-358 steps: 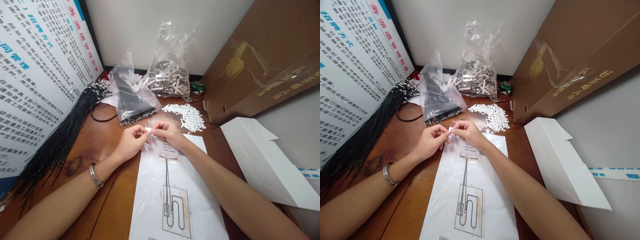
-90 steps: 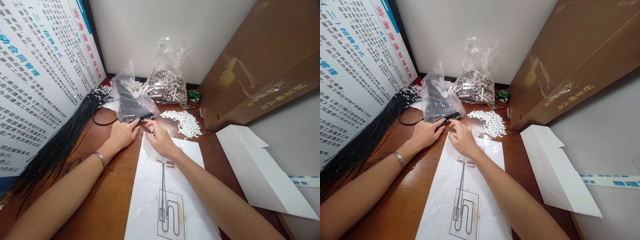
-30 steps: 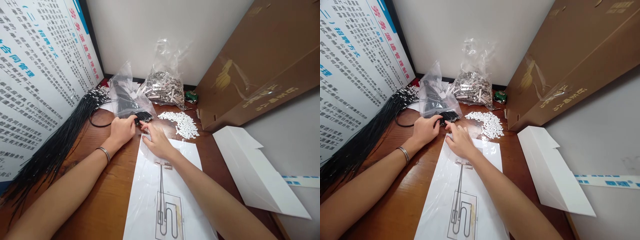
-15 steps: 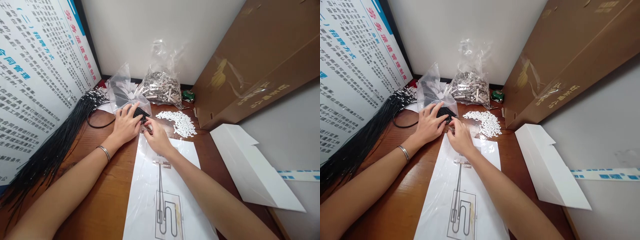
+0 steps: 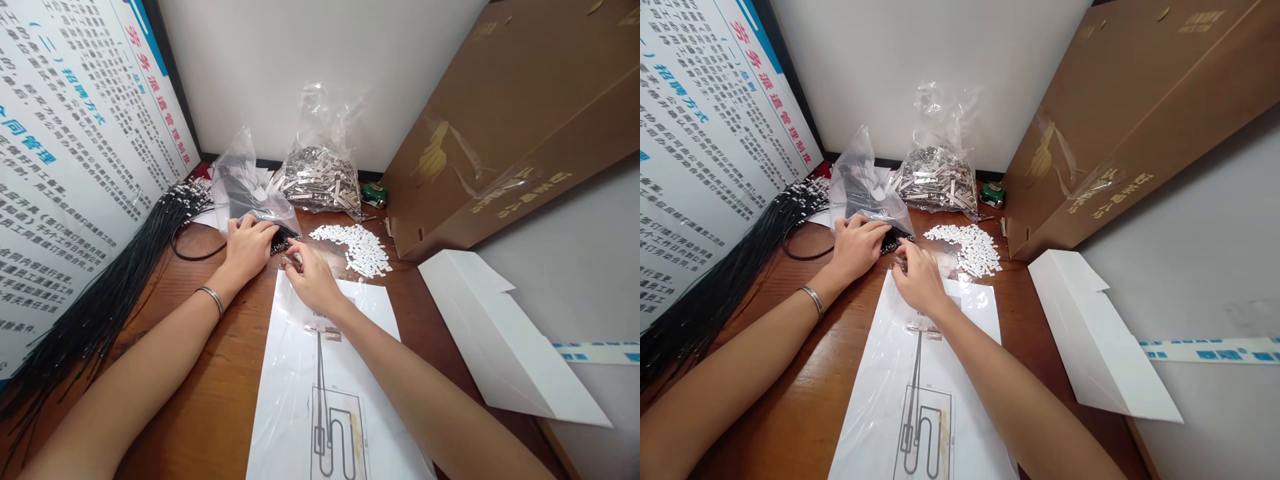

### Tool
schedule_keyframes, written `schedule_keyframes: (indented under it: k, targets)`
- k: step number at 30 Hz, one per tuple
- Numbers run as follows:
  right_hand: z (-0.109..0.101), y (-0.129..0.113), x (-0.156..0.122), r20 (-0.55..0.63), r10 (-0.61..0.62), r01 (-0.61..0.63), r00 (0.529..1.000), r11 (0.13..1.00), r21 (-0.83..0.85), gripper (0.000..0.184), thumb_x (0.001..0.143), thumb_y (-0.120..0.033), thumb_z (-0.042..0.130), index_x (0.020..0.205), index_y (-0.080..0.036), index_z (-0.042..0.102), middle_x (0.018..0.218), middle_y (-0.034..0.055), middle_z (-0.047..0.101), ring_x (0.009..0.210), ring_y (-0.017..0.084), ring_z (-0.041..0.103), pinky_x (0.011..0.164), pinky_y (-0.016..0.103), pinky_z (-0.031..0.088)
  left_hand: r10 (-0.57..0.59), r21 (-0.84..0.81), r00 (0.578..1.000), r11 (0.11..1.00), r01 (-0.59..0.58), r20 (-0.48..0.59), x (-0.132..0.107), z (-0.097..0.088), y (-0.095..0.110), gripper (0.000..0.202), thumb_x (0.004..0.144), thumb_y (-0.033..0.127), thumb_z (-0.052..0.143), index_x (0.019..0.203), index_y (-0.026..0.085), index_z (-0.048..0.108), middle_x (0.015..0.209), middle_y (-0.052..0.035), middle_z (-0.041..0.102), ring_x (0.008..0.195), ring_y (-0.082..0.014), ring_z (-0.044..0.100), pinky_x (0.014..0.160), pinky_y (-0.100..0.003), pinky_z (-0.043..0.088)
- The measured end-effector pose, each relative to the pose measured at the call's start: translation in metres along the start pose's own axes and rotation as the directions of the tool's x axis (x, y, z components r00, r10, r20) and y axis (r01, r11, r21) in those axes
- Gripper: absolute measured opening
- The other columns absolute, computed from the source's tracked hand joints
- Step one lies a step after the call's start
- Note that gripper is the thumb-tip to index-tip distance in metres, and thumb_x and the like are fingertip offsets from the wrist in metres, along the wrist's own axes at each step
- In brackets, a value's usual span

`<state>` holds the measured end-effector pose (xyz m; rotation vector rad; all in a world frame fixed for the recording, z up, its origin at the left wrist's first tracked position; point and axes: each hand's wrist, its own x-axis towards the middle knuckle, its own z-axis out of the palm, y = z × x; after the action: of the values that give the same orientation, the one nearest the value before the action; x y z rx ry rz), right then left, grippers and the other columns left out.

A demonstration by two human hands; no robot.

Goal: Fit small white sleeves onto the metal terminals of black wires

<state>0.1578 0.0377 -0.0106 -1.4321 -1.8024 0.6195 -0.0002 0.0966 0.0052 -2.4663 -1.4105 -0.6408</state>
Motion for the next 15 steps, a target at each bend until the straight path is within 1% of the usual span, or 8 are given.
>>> schedule_keyframes:
  k: [5, 8, 12, 15]
  targets:
    - [-0.0009, -0.0001, 0.0004, 0.013, 0.008, -0.008, 1.000, 1.000, 0.022, 0.020, 0.081, -0.018, 0.048, 0.099, -0.022, 0.053, 0.132, 0.0087, 0.058, 0.108, 0.028, 0.056, 0.089, 0.047, 0.044, 0.008, -0.031, 1.000, 0.999, -0.007, 0.017, 0.0059, 0.0031, -0.0013, 0.033, 0.093, 0.029, 0.041, 0.094, 0.027, 0.074, 0.109, -0.0046, 0.073, 0.098, -0.0302, 0.051, 0.084, -0.052, 0.028]
    - [-0.0003, 0.0012, 0.0003, 0.013, 0.005, -0.006, 1.000, 1.000, 0.028, 0.019, 0.081, -0.018, 0.048, 0.099, -0.023, 0.053, 0.132, 0.0081, 0.058, 0.108, 0.028, 0.056, 0.089, 0.047, 0.044, 0.018, -0.025, 1.000, 1.000, -0.017, 0.019, 0.0056, 0.0028, -0.0018, 0.031, 0.092, 0.027, 0.043, 0.089, 0.027, 0.074, 0.103, -0.0045, 0.074, 0.098, -0.0299, 0.051, 0.084, -0.051, 0.028]
    - [0.0004, 0.0021, 0.0003, 0.006, 0.004, -0.004, 1.000, 1.000, 0.015, 0.018, 0.080, -0.018, 0.048, 0.097, -0.023, 0.053, 0.132, 0.0068, 0.058, 0.102, 0.028, 0.057, 0.089, 0.047, 0.043, 0.021, -0.034, 1.000, 0.999, -0.020, 0.007, 0.0033, 0.0013, -0.0014, 0.029, 0.091, 0.024, 0.044, 0.086, 0.025, 0.072, 0.097, -0.0056, 0.075, 0.097, -0.0296, 0.051, 0.084, -0.051, 0.028]
    - [0.0001, 0.0016, 0.0002, 0.000, 0.007, -0.007, 1.000, 1.000, 0.021, 0.018, 0.080, -0.018, 0.048, 0.096, -0.023, 0.053, 0.133, 0.0066, 0.058, 0.096, 0.027, 0.057, 0.088, 0.047, 0.043, 0.005, -0.040, 1.000, 0.999, -0.005, 0.006, 0.0020, 0.0005, -0.0010, 0.028, 0.090, 0.024, 0.044, 0.088, 0.024, 0.072, 0.098, -0.0074, 0.074, 0.097, -0.0297, 0.052, 0.085, -0.051, 0.029]
